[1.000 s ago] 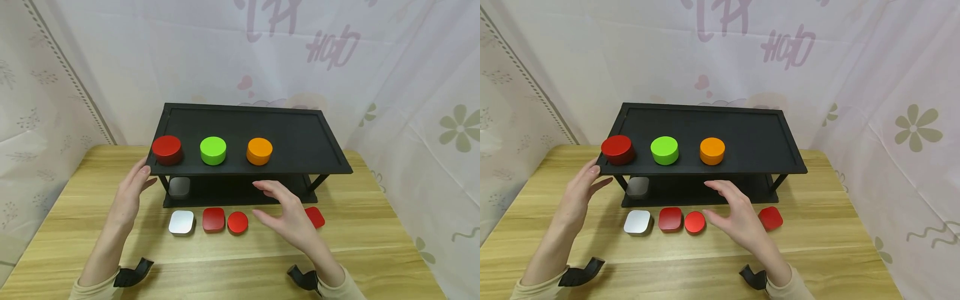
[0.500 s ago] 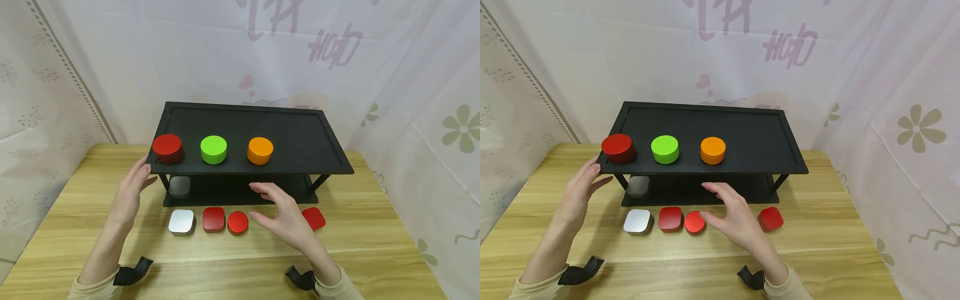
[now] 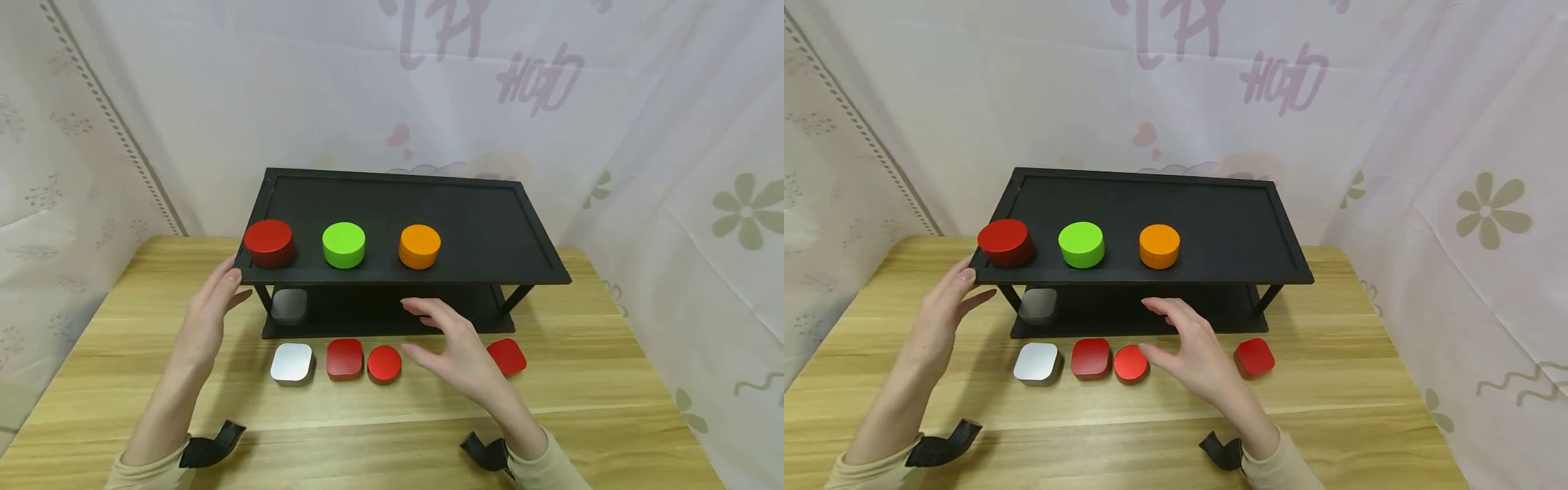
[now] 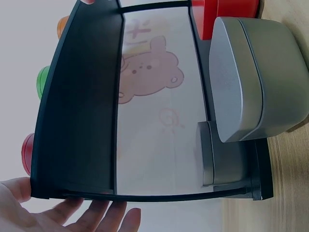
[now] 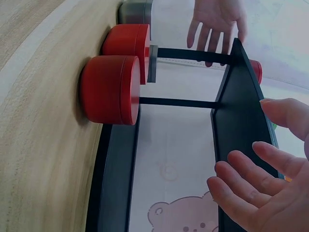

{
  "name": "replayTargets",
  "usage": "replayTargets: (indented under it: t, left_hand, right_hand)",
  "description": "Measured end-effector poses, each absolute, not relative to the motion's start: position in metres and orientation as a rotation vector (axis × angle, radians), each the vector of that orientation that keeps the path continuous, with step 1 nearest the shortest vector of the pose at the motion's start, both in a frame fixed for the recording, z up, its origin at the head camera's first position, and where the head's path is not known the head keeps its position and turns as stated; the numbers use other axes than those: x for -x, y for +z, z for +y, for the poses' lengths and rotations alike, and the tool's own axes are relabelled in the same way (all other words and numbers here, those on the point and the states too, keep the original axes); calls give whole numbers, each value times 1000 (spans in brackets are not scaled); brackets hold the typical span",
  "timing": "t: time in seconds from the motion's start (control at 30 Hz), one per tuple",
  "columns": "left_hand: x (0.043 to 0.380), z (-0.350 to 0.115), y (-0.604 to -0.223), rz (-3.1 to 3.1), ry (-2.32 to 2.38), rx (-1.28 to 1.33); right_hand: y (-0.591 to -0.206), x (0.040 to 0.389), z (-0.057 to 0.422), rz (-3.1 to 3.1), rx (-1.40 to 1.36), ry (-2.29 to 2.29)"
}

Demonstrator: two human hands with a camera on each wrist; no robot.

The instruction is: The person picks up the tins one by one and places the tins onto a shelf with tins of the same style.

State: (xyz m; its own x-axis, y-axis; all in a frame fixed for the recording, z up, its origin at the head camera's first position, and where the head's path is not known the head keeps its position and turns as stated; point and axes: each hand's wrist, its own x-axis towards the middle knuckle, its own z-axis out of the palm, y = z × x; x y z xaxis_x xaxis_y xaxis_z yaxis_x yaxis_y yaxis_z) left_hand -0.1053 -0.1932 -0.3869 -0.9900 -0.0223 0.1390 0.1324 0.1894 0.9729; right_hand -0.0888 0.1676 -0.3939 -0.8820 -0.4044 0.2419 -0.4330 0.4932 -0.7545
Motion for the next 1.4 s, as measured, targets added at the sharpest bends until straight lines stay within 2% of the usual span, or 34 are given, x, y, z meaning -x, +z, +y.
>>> replayTargets:
  t: [0.9, 1.4]
  left_hand:
    - [107, -195, -391, -2288, -1951, 138]
    - [107, -197, -392, -2286, -1955, 143]
  right_hand:
    - [-417, 97, 158, -2941, -721, 1390]
    - [-432, 97, 151, -3064, -773, 1254]
